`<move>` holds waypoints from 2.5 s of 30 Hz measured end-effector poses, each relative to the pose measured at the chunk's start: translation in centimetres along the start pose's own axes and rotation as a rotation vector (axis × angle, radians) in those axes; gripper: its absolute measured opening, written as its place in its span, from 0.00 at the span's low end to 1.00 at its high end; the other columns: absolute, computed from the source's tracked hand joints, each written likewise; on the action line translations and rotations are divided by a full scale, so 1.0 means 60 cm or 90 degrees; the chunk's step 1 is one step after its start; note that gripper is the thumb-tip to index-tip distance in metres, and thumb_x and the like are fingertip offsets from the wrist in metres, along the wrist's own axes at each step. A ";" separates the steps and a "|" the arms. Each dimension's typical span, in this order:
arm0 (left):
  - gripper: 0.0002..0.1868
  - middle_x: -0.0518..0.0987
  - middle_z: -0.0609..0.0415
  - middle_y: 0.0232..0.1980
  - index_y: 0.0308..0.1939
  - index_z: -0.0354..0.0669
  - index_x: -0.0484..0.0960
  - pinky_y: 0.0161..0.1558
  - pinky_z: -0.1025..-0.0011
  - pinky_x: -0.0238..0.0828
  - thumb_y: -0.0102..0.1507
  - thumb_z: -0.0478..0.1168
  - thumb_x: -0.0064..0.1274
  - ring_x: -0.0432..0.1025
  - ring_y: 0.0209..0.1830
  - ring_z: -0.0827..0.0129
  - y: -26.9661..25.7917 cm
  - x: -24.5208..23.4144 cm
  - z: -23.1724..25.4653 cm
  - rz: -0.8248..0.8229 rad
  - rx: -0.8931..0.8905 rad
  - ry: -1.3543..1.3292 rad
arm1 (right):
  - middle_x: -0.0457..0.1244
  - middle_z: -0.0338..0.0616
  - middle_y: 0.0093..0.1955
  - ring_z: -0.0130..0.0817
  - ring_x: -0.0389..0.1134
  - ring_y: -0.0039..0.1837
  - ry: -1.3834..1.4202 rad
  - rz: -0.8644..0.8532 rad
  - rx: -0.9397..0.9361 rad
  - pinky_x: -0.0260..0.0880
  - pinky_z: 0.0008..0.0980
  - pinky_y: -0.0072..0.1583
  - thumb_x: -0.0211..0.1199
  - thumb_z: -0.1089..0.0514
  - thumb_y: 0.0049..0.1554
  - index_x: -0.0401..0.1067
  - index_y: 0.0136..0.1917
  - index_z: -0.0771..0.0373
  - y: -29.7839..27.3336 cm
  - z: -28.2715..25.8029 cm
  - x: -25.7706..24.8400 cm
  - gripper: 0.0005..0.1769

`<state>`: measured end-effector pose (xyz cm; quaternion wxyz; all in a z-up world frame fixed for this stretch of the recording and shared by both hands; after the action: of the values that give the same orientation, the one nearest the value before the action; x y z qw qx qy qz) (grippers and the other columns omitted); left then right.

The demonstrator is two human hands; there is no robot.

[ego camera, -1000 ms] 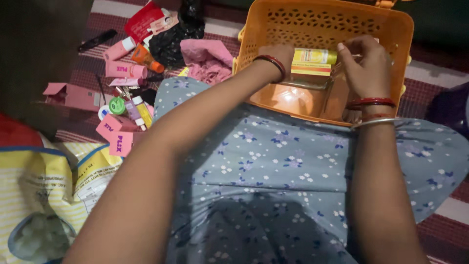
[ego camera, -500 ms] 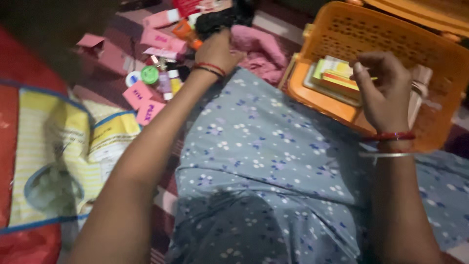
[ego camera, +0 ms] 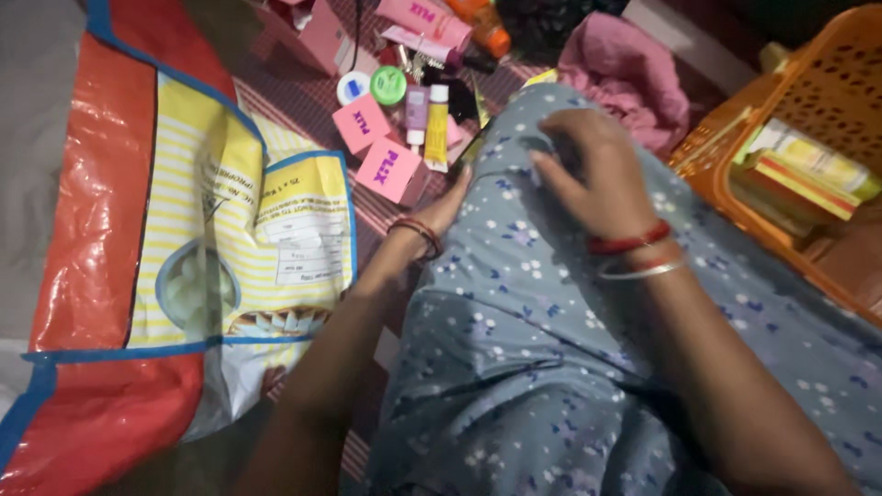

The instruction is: The person wipes the surfaces of various cosmetic boxes and tubes with a pink cloth, then places them into an orange plastic basket. The person handles items one at a time, including green, yellow, and pink boxes, as well as a white jar, and continues wiping and stacking them in the basket.

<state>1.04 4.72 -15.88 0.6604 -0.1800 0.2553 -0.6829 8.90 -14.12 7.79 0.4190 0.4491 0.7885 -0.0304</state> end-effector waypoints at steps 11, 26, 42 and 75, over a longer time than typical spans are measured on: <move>0.45 0.61 0.32 0.75 0.75 0.31 0.57 0.71 0.57 0.55 0.70 0.67 0.20 0.57 0.77 0.49 0.018 -0.017 -0.059 0.008 -0.103 0.165 | 0.65 0.45 0.68 0.48 0.57 0.78 -0.198 -0.048 -0.080 0.41 0.63 0.78 0.67 0.46 0.62 0.74 0.62 0.60 0.014 -0.012 0.128 0.21; 0.40 0.71 0.24 0.56 0.65 0.27 0.64 0.58 0.52 0.59 0.68 0.64 0.37 0.66 0.59 0.39 -0.056 -0.029 0.059 0.101 -0.009 0.245 | 0.64 0.46 0.69 0.50 0.55 0.78 -0.181 -0.032 -0.065 0.40 0.62 0.78 0.66 0.46 0.60 0.73 0.63 0.62 -0.003 -0.011 0.121 0.24; 0.32 0.78 0.37 0.53 0.62 0.46 0.70 0.47 0.45 0.72 0.57 0.49 0.62 0.75 0.50 0.40 -0.149 -0.185 0.161 0.454 0.036 0.614 | 0.66 0.45 0.64 0.47 0.57 0.76 -0.195 -0.029 -0.033 0.43 0.62 0.76 0.66 0.45 0.58 0.76 0.58 0.59 0.010 -0.019 0.127 0.21; 0.37 0.82 0.37 0.46 0.60 0.39 0.69 0.43 0.48 0.73 0.53 0.48 0.68 0.77 0.43 0.39 -0.128 -0.113 0.213 0.468 0.211 0.464 | 0.68 0.54 0.52 0.49 0.66 0.63 -0.208 -0.122 -0.019 0.47 0.53 0.77 0.70 0.45 0.52 0.74 0.54 0.67 0.036 -0.026 0.217 0.26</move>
<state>2.70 9.99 -0.47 0.7440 0.2763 0.4026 -0.4561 6.28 -3.30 0.53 0.5430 0.3548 0.7497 -0.1311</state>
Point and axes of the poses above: each hand's wrist, its own y-axis towards the middle knuckle, its own x-axis out of the palm, z = x × y, the point moved 8 cm from there along y, towards the middle knuckle
